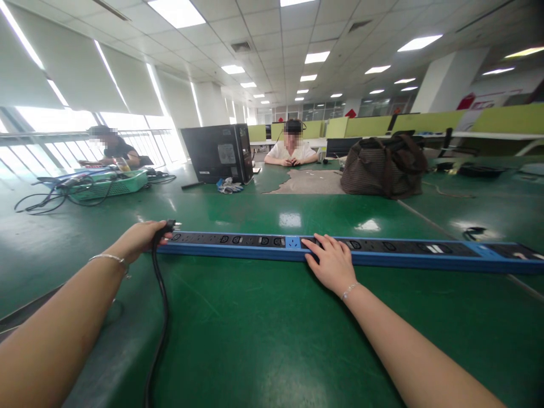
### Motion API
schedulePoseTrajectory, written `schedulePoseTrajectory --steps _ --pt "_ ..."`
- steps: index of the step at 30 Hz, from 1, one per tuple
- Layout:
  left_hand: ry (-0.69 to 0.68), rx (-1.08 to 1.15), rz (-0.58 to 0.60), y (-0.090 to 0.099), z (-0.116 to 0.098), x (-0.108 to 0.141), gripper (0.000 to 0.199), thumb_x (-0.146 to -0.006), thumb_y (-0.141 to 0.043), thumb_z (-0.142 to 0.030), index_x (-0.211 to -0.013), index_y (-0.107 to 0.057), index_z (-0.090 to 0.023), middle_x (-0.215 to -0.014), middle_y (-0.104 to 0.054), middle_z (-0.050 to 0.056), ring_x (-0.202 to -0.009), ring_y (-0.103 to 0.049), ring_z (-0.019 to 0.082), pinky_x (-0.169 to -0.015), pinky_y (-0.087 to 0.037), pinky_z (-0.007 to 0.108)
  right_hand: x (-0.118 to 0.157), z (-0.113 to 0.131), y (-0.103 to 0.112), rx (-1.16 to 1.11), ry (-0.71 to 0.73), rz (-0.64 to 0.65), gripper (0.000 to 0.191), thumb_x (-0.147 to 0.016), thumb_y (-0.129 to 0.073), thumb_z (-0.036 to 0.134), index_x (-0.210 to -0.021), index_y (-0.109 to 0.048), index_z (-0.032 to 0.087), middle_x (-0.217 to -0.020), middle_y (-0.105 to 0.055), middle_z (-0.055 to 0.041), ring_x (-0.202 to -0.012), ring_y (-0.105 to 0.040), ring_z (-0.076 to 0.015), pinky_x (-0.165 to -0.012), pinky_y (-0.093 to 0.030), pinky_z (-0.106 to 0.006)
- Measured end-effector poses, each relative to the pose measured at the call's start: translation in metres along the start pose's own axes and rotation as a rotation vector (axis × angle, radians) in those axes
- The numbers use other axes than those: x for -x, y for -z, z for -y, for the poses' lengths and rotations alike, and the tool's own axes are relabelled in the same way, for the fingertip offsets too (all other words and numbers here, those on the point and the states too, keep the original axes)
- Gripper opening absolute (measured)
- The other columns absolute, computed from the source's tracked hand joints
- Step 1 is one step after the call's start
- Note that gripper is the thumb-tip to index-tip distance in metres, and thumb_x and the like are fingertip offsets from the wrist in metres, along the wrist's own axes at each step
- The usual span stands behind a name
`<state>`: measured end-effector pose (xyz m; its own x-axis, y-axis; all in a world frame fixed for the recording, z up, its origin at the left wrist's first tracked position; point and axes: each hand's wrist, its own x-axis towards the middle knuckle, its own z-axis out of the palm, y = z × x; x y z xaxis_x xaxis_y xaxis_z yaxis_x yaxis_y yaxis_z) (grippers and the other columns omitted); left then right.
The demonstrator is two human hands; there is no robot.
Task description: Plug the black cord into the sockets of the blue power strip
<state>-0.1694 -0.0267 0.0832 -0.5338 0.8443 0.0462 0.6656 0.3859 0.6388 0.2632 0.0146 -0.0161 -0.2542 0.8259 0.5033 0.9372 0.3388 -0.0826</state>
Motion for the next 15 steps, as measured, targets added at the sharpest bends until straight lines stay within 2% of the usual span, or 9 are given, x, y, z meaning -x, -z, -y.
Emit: schedulePoseTrajectory --steps 3,4,8,11,15 --pt "-0.080 0.136 0.174 -0.005 -0.024 0.012 0.031 -0.082 -0.044 -0.043 -0.091 -0.053 -0.015 -0.071 -0.065 -0.001 -0.057 -0.056 0.009 -0.057 -0.047 0.022 0.001 0.000 -0.001 0.005 0.007 -0.011 0.037 -0.087 -0.042 0.039 -0.121 -0.056 0.037 -0.131 -0.051 -0.0024 -0.122 -0.039 -0.0245 -0.098 -0.025 -0.045" --pt "-0.116 0.141 0.197 -0.009 -0.032 0.016 0.031 -0.082 -0.043 -0.045 -0.087 -0.052 -0.015 -0.064 -0.062 -0.002 -0.054 -0.055 0.010 -0.055 -0.045 0.022 0.001 0.000 -0.001 0.005 0.008 -0.015 0.038 -0.087 -0.042 0.039 -0.122 -0.055 0.037 -0.131 -0.051 -0.0025 -0.121 -0.039 -0.0244 -0.098 -0.025 -0.045" --pt "-0.238 -0.057 0.147 -0.033 -0.062 0.029 0.031 -0.079 -0.042 -0.048 -0.074 -0.052 -0.019 -0.053 -0.057 -0.004 -0.045 -0.053 0.012 -0.049 -0.040 0.024 0.000 -0.001 -0.003 -0.007 0.012 -0.014 0.037 -0.086 -0.042 0.039 -0.120 -0.056 0.036 -0.130 -0.051 -0.0022 -0.121 -0.039 -0.0242 -0.098 -0.025 -0.045" --pt "-0.259 -0.126 0.193 -0.059 -0.077 0.037 0.033 -0.079 -0.040 -0.049 -0.069 -0.052 -0.020 -0.052 -0.056 -0.003 -0.042 -0.051 0.013 -0.046 -0.038 0.025 0.000 -0.002 -0.003 -0.019 0.007 -0.006 0.035 -0.086 -0.043 0.039 -0.117 -0.059 0.036 -0.130 -0.051 -0.0021 -0.122 -0.038 -0.0242 -0.098 -0.024 -0.046" --pt "-0.309 -0.190 0.253 -0.091 -0.091 0.046 0.033 -0.081 -0.037 -0.046 -0.070 -0.054 -0.020 -0.055 -0.060 -0.001 -0.046 -0.054 0.013 -0.049 -0.039 0.024 -0.001 -0.002 -0.003 -0.026 -0.002 -0.004 0.034 -0.085 -0.044 0.039 -0.116 -0.059 0.036 -0.130 -0.052 -0.0020 -0.121 -0.039 -0.0243 -0.098 -0.024 -0.046"
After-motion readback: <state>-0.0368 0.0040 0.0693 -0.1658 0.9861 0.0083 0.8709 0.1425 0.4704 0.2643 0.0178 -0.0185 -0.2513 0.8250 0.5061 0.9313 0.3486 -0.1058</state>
